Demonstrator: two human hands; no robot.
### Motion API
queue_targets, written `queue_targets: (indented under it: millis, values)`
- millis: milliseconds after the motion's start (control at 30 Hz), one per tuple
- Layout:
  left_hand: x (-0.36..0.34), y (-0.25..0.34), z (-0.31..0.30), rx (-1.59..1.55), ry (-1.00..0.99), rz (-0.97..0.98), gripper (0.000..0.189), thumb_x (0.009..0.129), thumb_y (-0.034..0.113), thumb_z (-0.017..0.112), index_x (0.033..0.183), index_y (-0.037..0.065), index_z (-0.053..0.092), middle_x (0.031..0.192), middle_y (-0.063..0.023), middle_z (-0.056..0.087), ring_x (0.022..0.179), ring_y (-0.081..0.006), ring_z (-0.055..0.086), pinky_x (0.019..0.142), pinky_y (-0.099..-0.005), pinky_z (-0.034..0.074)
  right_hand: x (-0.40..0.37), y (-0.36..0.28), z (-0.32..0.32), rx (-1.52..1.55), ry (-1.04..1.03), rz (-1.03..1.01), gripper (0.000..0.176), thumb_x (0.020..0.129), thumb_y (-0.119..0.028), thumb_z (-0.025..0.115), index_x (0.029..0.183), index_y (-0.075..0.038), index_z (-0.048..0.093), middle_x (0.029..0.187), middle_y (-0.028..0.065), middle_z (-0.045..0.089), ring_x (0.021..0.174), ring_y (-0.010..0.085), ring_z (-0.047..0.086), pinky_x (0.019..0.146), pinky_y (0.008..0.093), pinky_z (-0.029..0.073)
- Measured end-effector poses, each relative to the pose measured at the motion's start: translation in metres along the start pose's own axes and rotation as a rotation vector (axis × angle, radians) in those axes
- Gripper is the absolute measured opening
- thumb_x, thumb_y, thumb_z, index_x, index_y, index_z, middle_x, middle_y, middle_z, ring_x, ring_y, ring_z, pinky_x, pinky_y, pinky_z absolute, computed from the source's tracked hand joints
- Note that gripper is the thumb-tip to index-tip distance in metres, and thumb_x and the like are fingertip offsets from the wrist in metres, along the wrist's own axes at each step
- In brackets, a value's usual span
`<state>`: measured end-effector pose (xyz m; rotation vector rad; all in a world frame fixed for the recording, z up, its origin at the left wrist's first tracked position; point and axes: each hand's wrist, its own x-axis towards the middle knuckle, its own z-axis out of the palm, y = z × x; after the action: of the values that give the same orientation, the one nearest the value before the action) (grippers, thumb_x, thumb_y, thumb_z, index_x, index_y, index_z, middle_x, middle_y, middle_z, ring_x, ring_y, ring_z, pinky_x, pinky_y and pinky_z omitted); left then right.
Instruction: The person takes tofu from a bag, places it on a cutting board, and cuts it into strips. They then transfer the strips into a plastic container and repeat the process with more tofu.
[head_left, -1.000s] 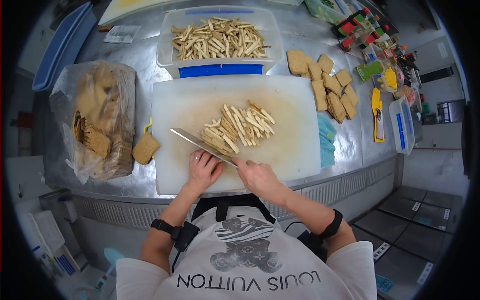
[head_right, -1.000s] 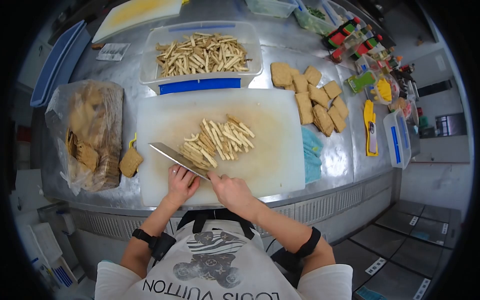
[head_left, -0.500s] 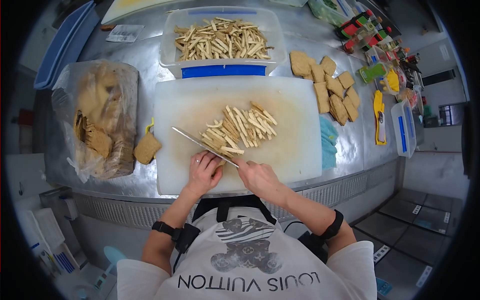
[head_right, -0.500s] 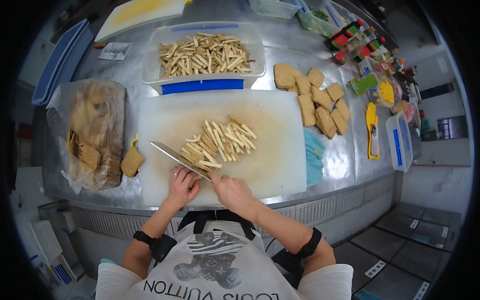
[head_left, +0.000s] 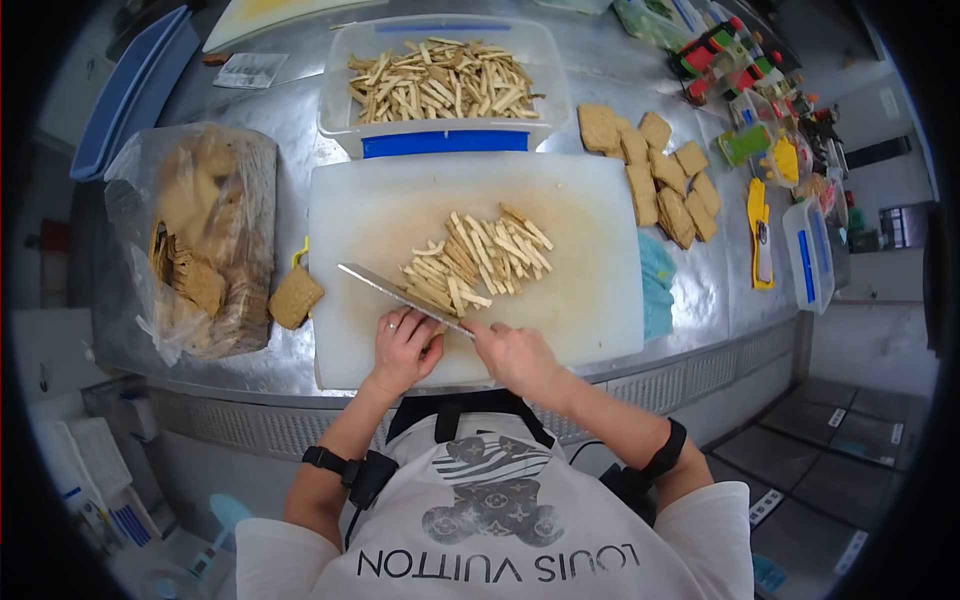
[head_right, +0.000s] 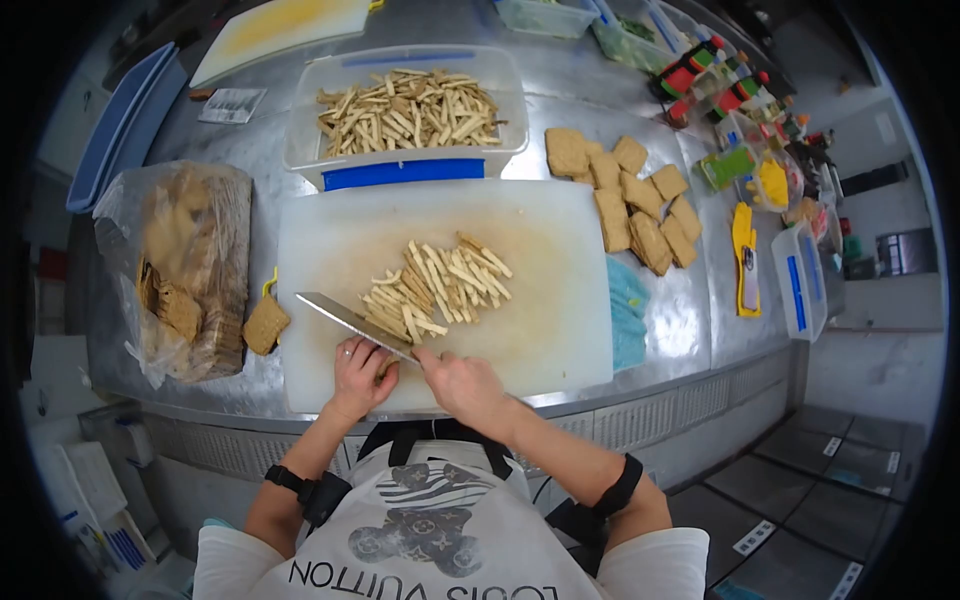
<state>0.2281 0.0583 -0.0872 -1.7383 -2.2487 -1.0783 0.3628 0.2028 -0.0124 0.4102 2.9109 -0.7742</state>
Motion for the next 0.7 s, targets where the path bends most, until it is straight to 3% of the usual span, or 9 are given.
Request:
queue_targets:
  millis: [233, 533, 700]
  values:
    - [-0.003, 0.000, 0.000, -0.004, -0.007, -0.012, 0.030, 0.061, 0.010, 0.065, 0.091, 0.006, 0.062, 0.096, -0.0093, 0.056, 0.094, -0.0280, 0.052, 0.081, -0.0388, 0.041, -0.028, -0.014, -0.044, 0.032, -0.107, 0.043, 0.030, 0.085, -0.010, 0.052, 0.115, -0.004, 0.050, 0.065, 0.0161, 0.060, 0.058, 0.0332, 0.060, 0.052, 0.0419, 0.049]
    - [-0.002, 0.002, -0.004, -0.042, -0.009, -0.024, 0.031, 0.061, 0.010, 0.065, 0.092, 0.007, 0.062, 0.096, -0.0089, 0.057, 0.094, -0.0276, 0.052, 0.082, -0.0388, 0.040, 0.000, -0.001, -0.005, 0.074, 0.015, -0.013, 0.026, 0.082, -0.007, 0.050, 0.107, 0.000, 0.049, 0.063, 0.0194, 0.059, 0.057, 0.0355, 0.061, 0.050, 0.0421, 0.050]
    - [-0.005, 0.000, -0.002, -0.019, 0.019, -0.022, 0.032, 0.061, 0.009, 0.065, 0.092, 0.007, 0.062, 0.097, -0.0089, 0.057, 0.093, -0.0278, 0.052, 0.082, -0.0388, 0.041, -0.024, -0.017, -0.046, 0.056, -0.117, 0.029, 0.030, 0.085, -0.009, 0.052, 0.114, -0.003, 0.049, 0.067, 0.0181, 0.060, 0.059, 0.0355, 0.060, 0.052, 0.0438, 0.048]
